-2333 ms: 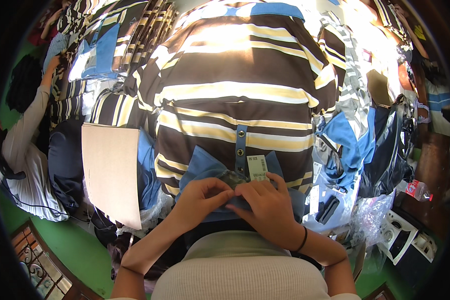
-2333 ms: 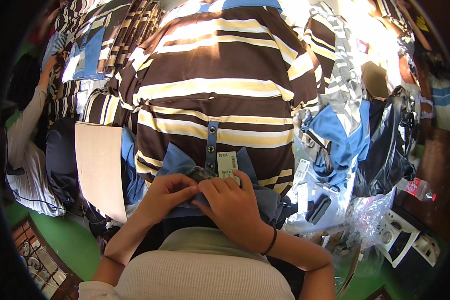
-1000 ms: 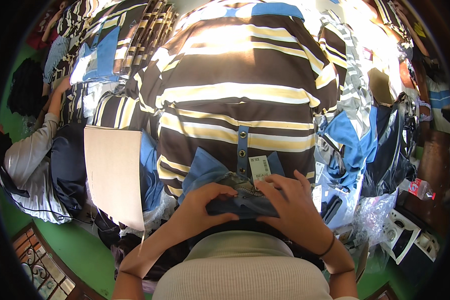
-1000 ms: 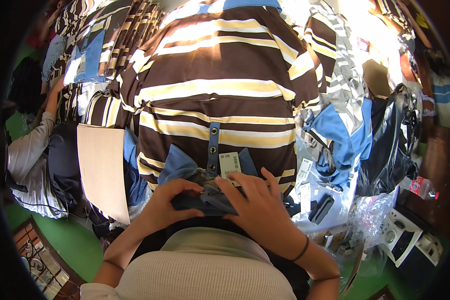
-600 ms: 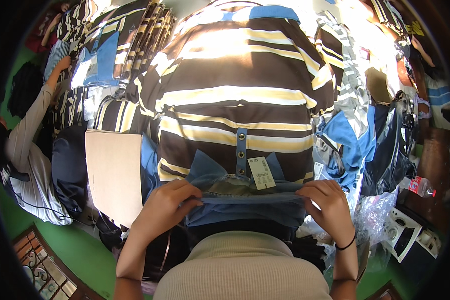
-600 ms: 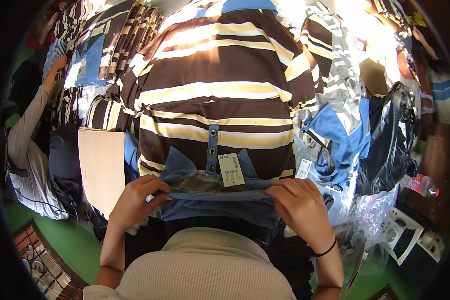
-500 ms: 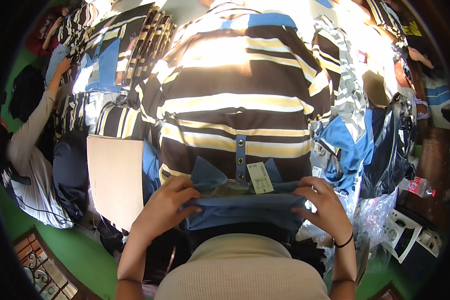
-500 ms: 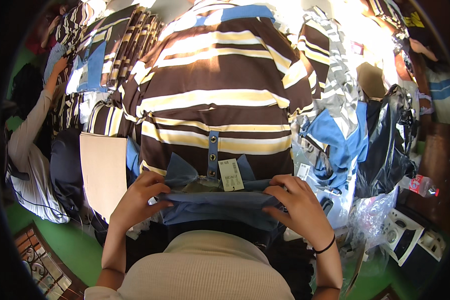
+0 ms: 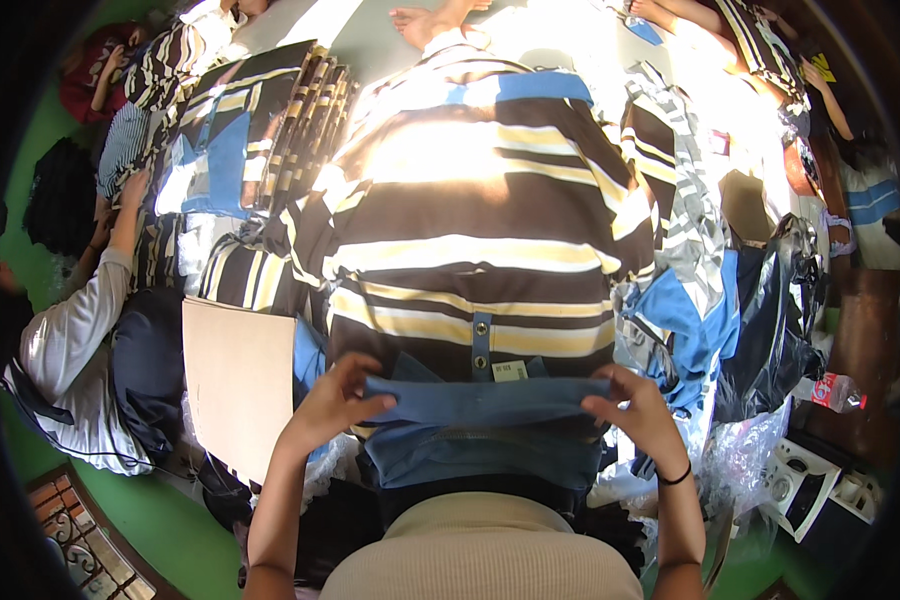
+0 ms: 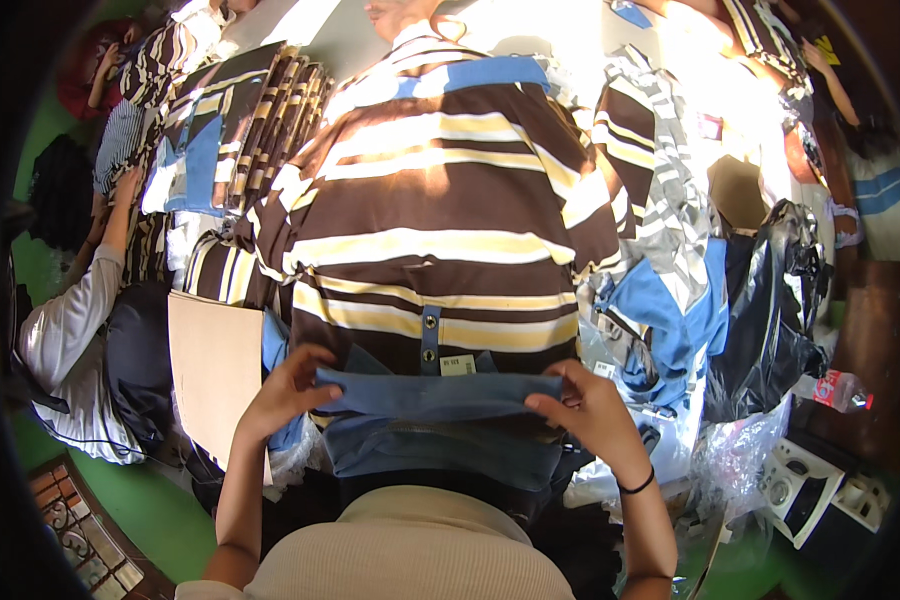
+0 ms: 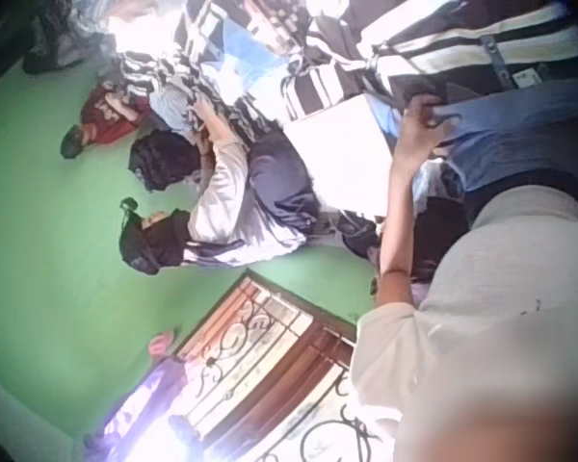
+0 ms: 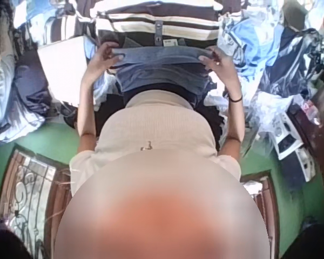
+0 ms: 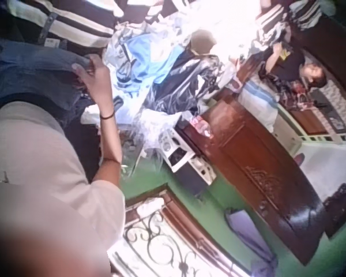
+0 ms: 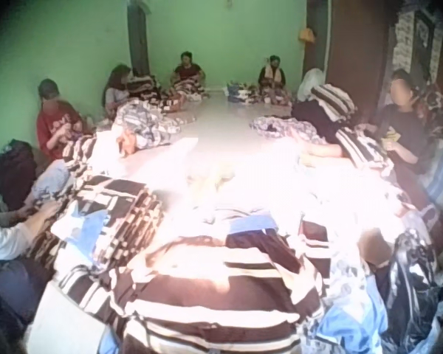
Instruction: The person repeatedly picks up small rectangular tags and attaches them to the collar area of a blue shirt using a handheld tagging device. The shirt is held in place on the lap while the tags are applied one at a time.
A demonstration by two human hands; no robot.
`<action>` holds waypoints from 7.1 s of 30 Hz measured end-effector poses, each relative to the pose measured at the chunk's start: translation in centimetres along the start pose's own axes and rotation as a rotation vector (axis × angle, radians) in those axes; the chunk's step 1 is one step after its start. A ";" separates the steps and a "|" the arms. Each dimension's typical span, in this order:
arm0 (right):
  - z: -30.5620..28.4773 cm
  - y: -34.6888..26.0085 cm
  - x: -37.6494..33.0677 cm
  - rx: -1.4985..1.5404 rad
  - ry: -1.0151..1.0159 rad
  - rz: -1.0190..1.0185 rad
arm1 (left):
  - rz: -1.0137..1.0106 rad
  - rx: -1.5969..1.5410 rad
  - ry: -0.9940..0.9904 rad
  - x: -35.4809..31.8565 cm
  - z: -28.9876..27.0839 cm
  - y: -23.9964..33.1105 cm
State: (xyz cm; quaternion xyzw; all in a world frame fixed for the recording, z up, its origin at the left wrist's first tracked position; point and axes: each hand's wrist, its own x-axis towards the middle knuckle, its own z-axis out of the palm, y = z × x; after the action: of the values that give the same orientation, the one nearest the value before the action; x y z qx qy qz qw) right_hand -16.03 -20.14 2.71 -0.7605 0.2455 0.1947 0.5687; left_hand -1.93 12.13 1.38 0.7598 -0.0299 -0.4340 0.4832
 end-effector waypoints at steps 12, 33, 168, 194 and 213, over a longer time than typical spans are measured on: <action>-2.7 -10.4 5.8 -0.090 0.687 -0.497 | 0.729 -0.022 0.633 6.1 -2.1 7.9; -5.1 -10.0 27.6 -0.424 0.883 -0.609 | 0.634 0.522 0.775 25.2 -4.0 11.9; 3.8 2.6 -2.0 -0.485 0.547 -0.427 | 0.186 -0.460 0.185 7.3 10.1 3.1; 2.0 0.7 1.3 -0.162 0.623 -0.136 | 0.919 0.565 -0.023 8.1 12.8 4.1; 2.5 2.7 1.8 -0.237 0.656 -0.165 | 0.850 0.301 -0.174 7.8 12.1 4.0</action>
State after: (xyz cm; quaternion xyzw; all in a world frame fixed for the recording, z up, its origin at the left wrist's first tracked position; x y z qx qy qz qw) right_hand -16.27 -18.64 -1.06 -0.8603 0.3287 -0.0792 0.3814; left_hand -3.89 -2.16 -2.44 0.7027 -0.4420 -0.2502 0.4982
